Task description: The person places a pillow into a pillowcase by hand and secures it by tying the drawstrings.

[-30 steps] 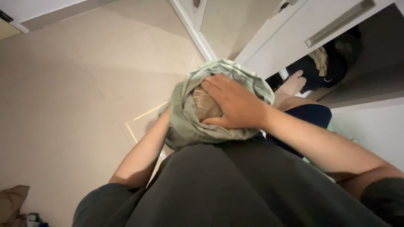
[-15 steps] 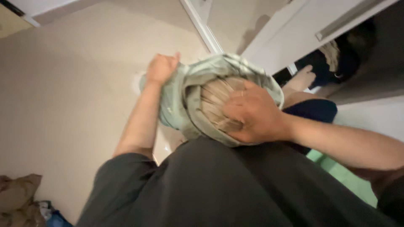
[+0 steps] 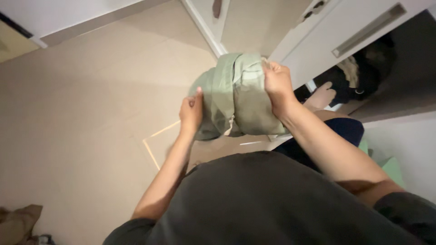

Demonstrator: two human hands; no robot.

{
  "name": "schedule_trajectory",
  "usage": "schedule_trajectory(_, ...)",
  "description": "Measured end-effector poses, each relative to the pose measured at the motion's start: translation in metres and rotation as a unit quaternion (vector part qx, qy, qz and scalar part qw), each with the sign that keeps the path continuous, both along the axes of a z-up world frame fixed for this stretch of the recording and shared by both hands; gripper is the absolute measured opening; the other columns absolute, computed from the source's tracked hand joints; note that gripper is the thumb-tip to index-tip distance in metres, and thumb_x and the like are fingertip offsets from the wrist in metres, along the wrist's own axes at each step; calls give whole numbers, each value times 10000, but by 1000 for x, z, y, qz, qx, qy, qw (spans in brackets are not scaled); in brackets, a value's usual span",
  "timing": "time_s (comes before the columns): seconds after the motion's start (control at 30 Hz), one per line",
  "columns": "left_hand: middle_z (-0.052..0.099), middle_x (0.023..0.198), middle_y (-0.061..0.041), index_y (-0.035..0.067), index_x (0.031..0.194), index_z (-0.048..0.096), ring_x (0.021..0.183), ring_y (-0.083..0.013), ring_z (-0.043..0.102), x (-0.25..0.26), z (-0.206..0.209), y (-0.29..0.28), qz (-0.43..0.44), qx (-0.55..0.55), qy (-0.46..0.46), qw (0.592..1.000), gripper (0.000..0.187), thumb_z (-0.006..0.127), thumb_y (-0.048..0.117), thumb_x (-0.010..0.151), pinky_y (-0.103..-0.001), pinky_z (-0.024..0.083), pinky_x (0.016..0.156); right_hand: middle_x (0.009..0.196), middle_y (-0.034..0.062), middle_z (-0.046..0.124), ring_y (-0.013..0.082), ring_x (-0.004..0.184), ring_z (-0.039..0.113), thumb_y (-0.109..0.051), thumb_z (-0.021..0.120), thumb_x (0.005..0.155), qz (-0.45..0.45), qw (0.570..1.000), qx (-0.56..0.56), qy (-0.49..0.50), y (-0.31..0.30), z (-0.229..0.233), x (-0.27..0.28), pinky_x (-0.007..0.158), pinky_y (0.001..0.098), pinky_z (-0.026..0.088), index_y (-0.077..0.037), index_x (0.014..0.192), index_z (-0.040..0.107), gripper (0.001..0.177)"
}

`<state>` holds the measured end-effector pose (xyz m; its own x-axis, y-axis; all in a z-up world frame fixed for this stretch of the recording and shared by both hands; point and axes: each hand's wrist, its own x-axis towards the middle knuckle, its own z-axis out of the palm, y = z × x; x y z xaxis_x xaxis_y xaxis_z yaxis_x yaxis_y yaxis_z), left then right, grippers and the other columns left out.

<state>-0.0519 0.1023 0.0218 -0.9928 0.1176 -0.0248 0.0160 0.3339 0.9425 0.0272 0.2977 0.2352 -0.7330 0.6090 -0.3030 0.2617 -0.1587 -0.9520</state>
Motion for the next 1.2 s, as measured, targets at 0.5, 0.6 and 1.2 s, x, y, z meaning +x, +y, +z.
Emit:
schedule_trajectory(0.5, 738, 1074, -196, -90, 1155, 632, 950, -350, 735, -43, -79, 62, 98, 460, -437, 767, 370, 411, 162, 1000, -520, 596, 811, 816, -32, 683, 39, 745, 568, -115, 701, 962, 63, 967, 206, 137, -25, -27, 30, 658, 235, 504, 24, 934, 721, 143)
schedule_trajectory(0.6, 718, 891, -244, -75, 906, 679, 815, -394, 656, -59, -55, 70, 149, 107, -144, 972, 611, 406, 434, 1104, -513, 509, 775, 791, -16, 651, 50, 756, 547, -127, 710, 962, 79, 950, 254, 166, -22, -12, 30, 657, 251, 493, 32, 917, 691, 166)
schedule_trajectory(1.2, 673, 1164, -223, 50, 1141, 656, 1114, -408, 605, -141, 4, -73, 93, -291, 51, 951, 425, 785, 393, 927, -498, 491, 886, 618, 52, 586, 107, 533, 488, -181, 837, 948, 199, 850, 452, 184, -20, 64, 48, 509, 263, 380, -8, 686, 542, 430)
